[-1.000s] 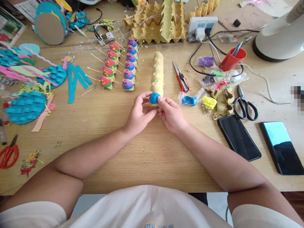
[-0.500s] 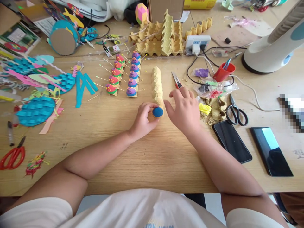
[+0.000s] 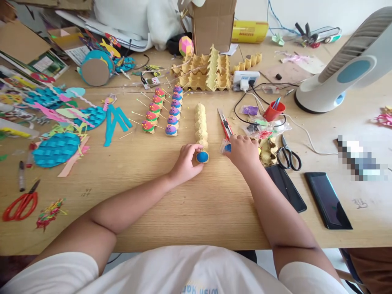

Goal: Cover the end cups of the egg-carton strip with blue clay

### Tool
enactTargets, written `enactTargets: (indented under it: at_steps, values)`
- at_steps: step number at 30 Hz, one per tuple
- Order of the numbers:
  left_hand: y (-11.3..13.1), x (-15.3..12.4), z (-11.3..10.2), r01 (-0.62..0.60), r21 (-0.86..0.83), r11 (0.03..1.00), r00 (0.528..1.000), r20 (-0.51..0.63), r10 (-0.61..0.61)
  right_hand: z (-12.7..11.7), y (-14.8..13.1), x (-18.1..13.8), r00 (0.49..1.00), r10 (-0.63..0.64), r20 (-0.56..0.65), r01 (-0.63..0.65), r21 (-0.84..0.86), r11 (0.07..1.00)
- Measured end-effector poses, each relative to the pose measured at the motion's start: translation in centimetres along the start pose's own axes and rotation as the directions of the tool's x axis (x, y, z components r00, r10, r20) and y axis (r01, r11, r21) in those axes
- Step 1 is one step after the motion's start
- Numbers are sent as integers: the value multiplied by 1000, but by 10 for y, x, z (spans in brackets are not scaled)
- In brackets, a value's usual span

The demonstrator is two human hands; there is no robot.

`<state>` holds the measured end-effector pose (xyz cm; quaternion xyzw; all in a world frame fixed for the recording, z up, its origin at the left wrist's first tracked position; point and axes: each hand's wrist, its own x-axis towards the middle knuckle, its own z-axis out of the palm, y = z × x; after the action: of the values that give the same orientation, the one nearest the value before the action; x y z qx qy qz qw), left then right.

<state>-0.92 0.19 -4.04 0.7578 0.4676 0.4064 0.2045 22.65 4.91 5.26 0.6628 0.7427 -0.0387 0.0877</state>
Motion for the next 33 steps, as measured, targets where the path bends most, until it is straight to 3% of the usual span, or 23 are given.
enactTargets:
  at_steps: [5, 8, 10, 13, 17, 19, 23, 27, 33]
  values:
    - [-4, 1, 3, 29, -68, 997, 997, -68, -34, 0, -4, 1, 990, -56, -132, 71, 113, 991]
    - [-7, 2, 5, 68, -153, 986, 986, -140, -90, 0, -4, 2, 973, -27, -230, 96, 296, 950]
    - [-7, 3, 6, 108, -205, 973, 972, -184, -147, 2, -6, 4, 960, -13, -280, 154, 487, 860]
    - [-5, 5, 9, 190, -278, 942, 943, -216, -254, 10, -16, 10, 940, 26, -340, 267, 782, 563]
    - [-3, 12, 11, 256, -418, 872, 903, -218, -369, 24, -35, 14, 976, -34, -213, 213, 977, -5]
    - [-4, 16, 11, 277, -444, 852, 888, -222, -404, 30, -42, 12, 983, -44, -179, 172, 976, -130]
    - [-6, 24, 12, 286, -478, 831, 877, -218, -427, 44, -46, 7, 971, 19, -240, 241, 967, -87]
    - [0, 30, 12, 235, -471, 850, 904, -216, -370, 62, -46, 6, 950, 86, -299, 301, 954, -9]
    - [9, 29, 2, 116, -400, 909, 953, -213, -216, 79, -43, 9, 895, -3, -447, 438, 874, 209]
